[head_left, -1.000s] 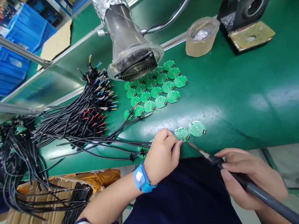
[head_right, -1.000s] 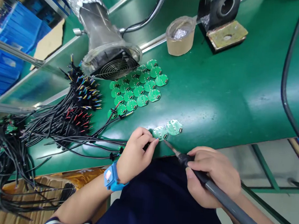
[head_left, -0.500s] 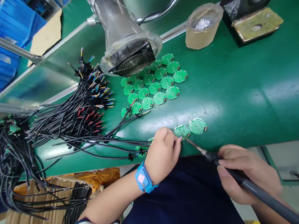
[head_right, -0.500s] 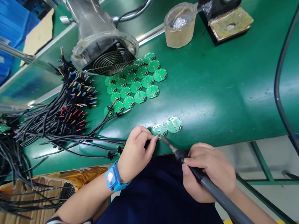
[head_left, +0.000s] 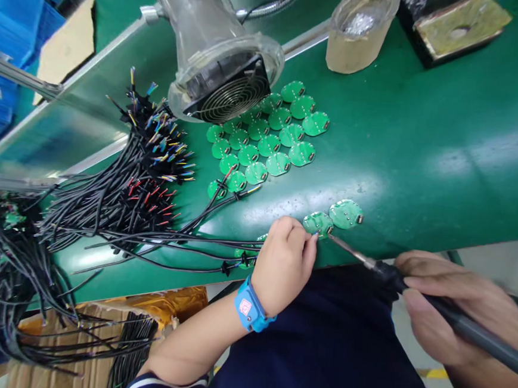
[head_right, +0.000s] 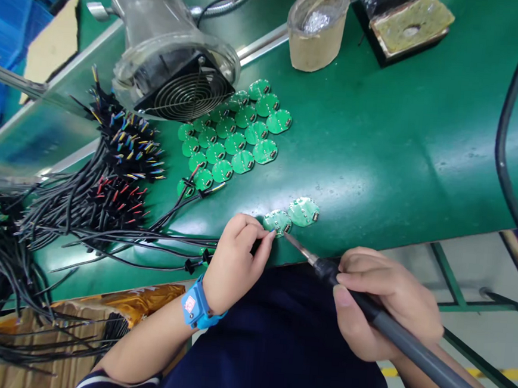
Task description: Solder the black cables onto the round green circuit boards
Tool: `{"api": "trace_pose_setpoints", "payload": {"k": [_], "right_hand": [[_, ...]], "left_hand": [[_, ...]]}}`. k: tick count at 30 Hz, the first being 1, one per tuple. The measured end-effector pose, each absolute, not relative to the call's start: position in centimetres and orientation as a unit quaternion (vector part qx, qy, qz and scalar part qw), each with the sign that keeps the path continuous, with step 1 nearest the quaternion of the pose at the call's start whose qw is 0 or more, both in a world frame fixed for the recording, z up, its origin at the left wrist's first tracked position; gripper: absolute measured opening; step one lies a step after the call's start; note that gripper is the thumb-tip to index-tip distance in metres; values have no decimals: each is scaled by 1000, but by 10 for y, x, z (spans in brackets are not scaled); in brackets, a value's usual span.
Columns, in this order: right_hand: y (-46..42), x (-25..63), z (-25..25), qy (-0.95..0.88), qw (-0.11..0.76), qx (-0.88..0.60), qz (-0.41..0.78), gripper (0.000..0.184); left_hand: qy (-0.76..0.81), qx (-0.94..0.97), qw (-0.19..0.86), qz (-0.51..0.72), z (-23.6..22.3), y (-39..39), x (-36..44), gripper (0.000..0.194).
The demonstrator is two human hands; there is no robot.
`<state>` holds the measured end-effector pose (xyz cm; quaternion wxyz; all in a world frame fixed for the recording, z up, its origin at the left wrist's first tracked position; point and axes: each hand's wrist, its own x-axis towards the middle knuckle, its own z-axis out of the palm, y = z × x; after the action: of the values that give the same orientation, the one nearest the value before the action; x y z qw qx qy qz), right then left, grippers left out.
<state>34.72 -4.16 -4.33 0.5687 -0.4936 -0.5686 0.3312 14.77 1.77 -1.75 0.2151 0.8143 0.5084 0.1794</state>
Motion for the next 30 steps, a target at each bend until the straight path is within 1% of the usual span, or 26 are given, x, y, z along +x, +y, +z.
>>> {"api": "trace_pose_setpoints", "payload": {"k": [2,4,7,9,13,17,19,23,26,28,30], "right_hand": [[-37,343,-41,-605,565,-461,319,33],[-32,338,-38,-632,558,-451,293,32],[-28,333,-33,-670,506,-464,281,17],[-27,331,-30,-697,462,-475,274,12],[-28,331,-24,-742,412,-472,240,13],[-25,331,-20,-782,371,-444,232,19],[-25,330,-20,-774,384,-448,231,19],[-33,329,-29,-709,446,-492,236,14],[-40,333,-35,-670,474,-504,268,17],[-42,335,-36,-623,508,-521,288,20],[-42,335,-36,-580,519,-555,294,15]], "left_hand": [[509,812,222,179,-17,18,147,11],[509,810,230,176,-16,19,147,11],[512,806,241,173,-15,19,147,11],[518,800,245,177,-14,20,147,10],[540,780,258,186,-11,22,149,7],[549,771,268,179,-9,25,152,7],[549,771,270,174,-9,26,152,8],[550,772,268,171,-9,28,153,9],[552,772,269,164,-8,29,153,9],[554,773,269,156,-7,30,153,9],[554,774,271,144,-5,31,153,10]]}}
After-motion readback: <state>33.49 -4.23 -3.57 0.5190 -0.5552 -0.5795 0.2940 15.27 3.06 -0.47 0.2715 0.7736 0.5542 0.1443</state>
